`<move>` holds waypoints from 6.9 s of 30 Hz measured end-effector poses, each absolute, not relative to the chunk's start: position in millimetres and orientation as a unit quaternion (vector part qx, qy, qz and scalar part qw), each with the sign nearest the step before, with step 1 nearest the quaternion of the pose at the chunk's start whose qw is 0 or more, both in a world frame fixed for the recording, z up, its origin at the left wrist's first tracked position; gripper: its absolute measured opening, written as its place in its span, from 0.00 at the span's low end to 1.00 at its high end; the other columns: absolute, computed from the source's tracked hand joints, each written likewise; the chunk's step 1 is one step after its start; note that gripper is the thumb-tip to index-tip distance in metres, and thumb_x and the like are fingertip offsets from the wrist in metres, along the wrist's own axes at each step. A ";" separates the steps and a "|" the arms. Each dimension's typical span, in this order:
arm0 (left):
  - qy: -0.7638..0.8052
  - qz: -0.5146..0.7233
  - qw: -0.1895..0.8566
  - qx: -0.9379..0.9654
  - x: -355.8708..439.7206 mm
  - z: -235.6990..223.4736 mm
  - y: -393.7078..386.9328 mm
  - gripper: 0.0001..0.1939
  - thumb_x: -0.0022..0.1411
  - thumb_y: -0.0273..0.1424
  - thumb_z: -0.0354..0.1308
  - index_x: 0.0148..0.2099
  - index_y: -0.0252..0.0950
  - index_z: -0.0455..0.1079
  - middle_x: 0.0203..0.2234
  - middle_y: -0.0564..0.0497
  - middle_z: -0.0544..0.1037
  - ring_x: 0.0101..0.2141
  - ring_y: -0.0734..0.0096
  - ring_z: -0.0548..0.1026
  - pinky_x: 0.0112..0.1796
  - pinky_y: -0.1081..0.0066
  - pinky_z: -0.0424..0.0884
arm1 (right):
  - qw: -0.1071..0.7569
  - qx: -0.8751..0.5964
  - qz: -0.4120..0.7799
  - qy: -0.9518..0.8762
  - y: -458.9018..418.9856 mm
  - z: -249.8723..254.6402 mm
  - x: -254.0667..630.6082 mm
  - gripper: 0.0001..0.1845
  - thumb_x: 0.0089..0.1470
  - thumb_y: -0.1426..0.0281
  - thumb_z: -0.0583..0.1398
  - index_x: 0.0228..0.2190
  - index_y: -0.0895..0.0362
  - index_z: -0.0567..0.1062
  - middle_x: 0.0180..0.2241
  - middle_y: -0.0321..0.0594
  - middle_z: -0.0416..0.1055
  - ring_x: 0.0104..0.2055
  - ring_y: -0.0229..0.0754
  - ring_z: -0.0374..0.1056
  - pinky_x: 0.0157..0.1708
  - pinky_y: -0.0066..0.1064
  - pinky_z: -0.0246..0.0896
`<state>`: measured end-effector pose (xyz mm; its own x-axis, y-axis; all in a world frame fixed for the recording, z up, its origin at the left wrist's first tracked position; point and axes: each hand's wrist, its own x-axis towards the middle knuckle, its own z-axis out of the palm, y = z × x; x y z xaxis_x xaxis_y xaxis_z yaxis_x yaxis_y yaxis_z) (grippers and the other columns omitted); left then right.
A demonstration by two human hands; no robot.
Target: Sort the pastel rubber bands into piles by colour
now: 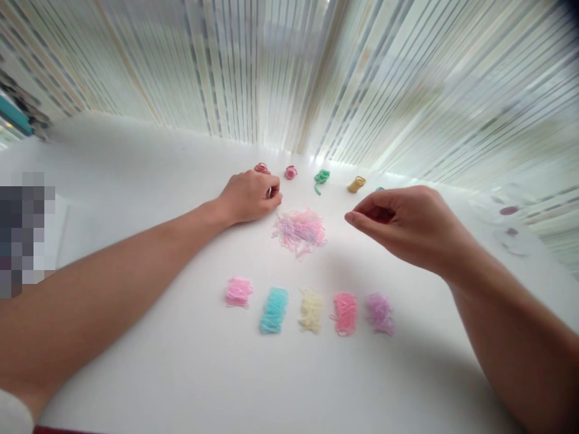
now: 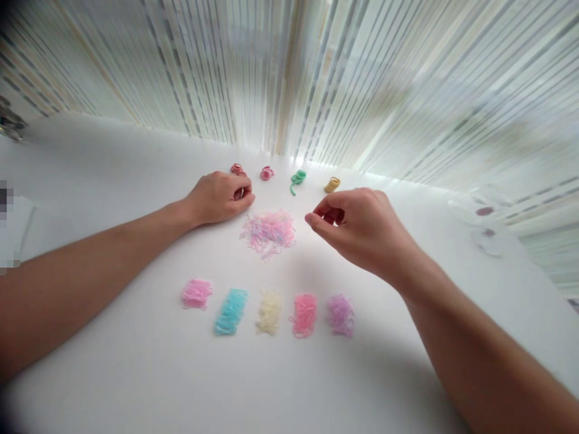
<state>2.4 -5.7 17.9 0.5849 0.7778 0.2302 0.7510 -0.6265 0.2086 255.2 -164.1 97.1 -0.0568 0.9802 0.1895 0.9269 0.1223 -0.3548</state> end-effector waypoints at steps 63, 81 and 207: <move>0.440 0.145 0.038 0.885 3.9 20.0 -6.7 0.12 0.68 0.38 0.56 0.38 0.39 0.78 0.35 0.48 0.86 0.39 0.55 0.83 0.39 0.62 0.68 | 0.019 -0.540 0.286 -0.792 -156.2 74.0 253.4 0.09 0.59 0.69 0.67 0.39 0.56 0.88 0.27 0.34 0.76 0.26 0.35 0.64 0.29 0.31 0.56; 0.435 0.151 0.041 0.887 3.3 20.1 -6.9 0.13 0.67 0.38 0.56 0.40 0.39 0.81 0.34 0.47 0.85 0.39 0.55 0.83 0.42 0.61 0.73 | -0.037 -0.548 0.375 -0.747 -157.7 82.7 261.1 0.08 0.58 0.67 0.64 0.34 0.56 0.85 0.27 0.35 0.76 0.27 0.37 0.63 0.27 0.30 0.57; 0.451 0.118 0.032 0.884 2.0 29.0 -9.5 0.14 0.65 0.41 0.52 0.35 0.40 0.74 0.27 0.50 0.78 0.30 0.65 0.73 0.36 0.66 0.62 | 0.268 -0.509 0.272 -0.772 -179.7 21.5 282.9 0.09 0.66 0.67 0.69 0.34 0.55 0.89 0.26 0.36 0.83 0.24 0.34 0.70 0.26 0.27 0.60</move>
